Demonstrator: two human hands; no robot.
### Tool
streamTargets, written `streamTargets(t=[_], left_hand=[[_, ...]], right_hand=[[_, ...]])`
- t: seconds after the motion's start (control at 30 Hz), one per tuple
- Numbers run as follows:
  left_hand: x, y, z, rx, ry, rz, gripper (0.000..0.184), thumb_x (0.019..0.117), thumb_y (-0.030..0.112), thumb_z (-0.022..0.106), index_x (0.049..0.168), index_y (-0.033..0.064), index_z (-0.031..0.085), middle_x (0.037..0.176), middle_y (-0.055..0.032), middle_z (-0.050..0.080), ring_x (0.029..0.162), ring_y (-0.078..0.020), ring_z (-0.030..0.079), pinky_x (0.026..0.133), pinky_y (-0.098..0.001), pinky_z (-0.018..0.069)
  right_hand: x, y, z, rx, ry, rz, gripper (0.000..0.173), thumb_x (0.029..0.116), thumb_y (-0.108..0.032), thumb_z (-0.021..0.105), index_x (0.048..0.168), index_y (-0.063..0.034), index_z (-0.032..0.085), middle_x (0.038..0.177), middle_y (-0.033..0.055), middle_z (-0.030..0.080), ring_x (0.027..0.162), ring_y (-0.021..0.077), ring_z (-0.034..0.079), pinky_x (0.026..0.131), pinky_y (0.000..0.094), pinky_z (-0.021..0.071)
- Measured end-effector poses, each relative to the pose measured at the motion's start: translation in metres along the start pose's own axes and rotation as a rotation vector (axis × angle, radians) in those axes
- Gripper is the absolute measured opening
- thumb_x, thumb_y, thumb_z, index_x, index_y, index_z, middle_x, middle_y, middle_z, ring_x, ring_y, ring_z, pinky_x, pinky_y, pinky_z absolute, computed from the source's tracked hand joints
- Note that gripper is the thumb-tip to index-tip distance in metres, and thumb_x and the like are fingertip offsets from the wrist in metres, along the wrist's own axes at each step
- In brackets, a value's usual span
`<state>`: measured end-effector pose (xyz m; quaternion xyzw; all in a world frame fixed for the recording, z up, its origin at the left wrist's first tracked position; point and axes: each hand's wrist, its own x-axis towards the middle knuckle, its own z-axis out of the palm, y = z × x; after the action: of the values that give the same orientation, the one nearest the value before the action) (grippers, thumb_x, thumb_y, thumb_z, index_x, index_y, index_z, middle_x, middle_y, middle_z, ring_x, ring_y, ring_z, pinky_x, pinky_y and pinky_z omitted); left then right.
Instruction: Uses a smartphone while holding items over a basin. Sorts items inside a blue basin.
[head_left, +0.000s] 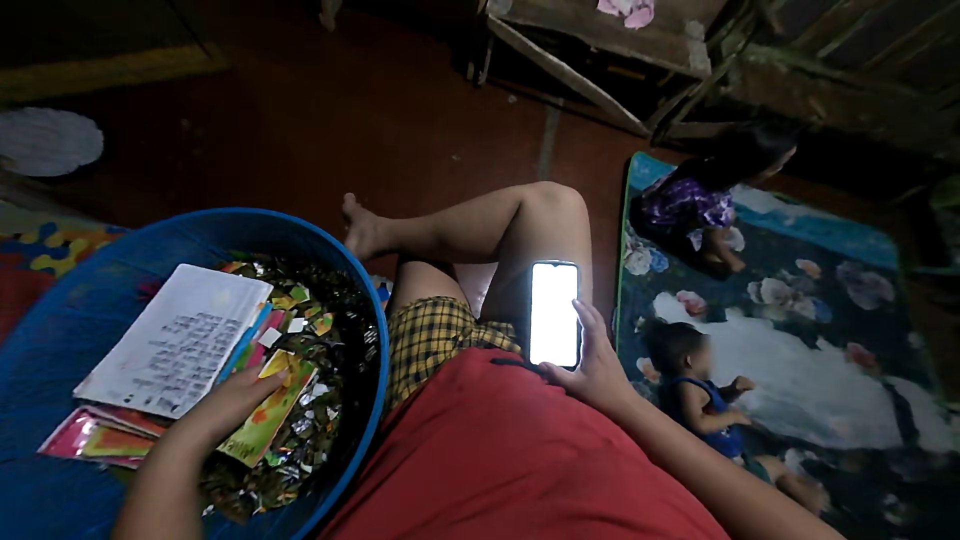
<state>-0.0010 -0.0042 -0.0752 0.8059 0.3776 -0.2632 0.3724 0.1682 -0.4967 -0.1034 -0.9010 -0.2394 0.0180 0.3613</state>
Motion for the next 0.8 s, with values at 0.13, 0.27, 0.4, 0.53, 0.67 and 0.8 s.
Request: streamTargets(t=[0.13,0.27,0.4,0.53,0.67,0.8], left_hand=[[-0.001,0.004,0.000,0.007,-0.005,-0.005,0.047,0.1094,0.038,0.048,0.138,0.0015,0.055,0.125,-0.0293,0.062,0.116,-0.0422,0.061,0.100,-0.0646,0.0444],[-0.001,0.003,-0.001,0.012,-0.004,0.008,0.045,0.1098,0.036,0.047,0.137,0.0016,0.055,0.124,-0.0292,0.062,0.115,-0.0421,0.061,0.099,-0.0648,0.0447],[0.001,0.000,0.000,0.020,-0.004,0.019,0.046,0.1093,0.037,0.048,0.138,0.0014,0.055,0.126,-0.0297,0.061,0.117,-0.0433,0.060,0.101,-0.0664,0.0431],[0.005,-0.004,0.000,0.017,0.007,0.014,0.045,0.1090,0.037,0.049,0.137,0.0022,0.056,0.125,-0.0295,0.062,0.117,-0.0435,0.060,0.100,-0.0665,0.0436],[0.007,-0.006,0.001,-0.003,0.010,0.020,0.045,0.1090,0.037,0.049,0.137,0.0030,0.057,0.124,-0.0286,0.062,0.116,-0.0421,0.061,0.100,-0.0656,0.0445],[0.004,-0.003,0.000,0.009,-0.002,0.024,0.045,0.1093,0.037,0.048,0.137,0.0014,0.056,0.126,-0.0293,0.061,0.117,-0.0428,0.060,0.101,-0.0659,0.0433]], right_hand=[[-0.001,-0.001,0.000,0.002,0.004,-0.006,0.108,0.0759,-0.059,0.077,0.152,0.0054,0.036,0.153,0.0333,0.038,0.139,0.0372,0.045,0.110,0.0444,0.0445],[-0.001,0.000,0.002,-0.012,0.017,-0.018,0.108,0.0757,-0.060,0.077,0.152,0.0054,0.037,0.152,0.0337,0.039,0.139,0.0381,0.045,0.110,0.0450,0.0448],[-0.001,-0.001,0.000,-0.009,-0.005,0.006,0.110,0.0734,-0.057,0.080,0.152,0.0049,0.037,0.153,0.0337,0.037,0.140,0.0388,0.044,0.110,0.0452,0.0449],[-0.001,-0.002,0.000,-0.016,-0.005,0.002,0.112,0.0709,-0.058,0.081,0.152,0.0047,0.037,0.153,0.0337,0.037,0.140,0.0394,0.044,0.110,0.0455,0.0448],[-0.001,0.000,0.001,-0.024,-0.004,0.003,0.109,0.0751,-0.060,0.077,0.152,0.0051,0.037,0.153,0.0336,0.037,0.139,0.0391,0.045,0.109,0.0458,0.0461],[-0.001,0.002,0.005,-0.032,0.011,0.016,0.101,0.0789,-0.056,0.076,0.152,0.0027,0.040,0.154,0.0321,0.037,0.140,0.0384,0.045,0.109,0.0454,0.0459]])
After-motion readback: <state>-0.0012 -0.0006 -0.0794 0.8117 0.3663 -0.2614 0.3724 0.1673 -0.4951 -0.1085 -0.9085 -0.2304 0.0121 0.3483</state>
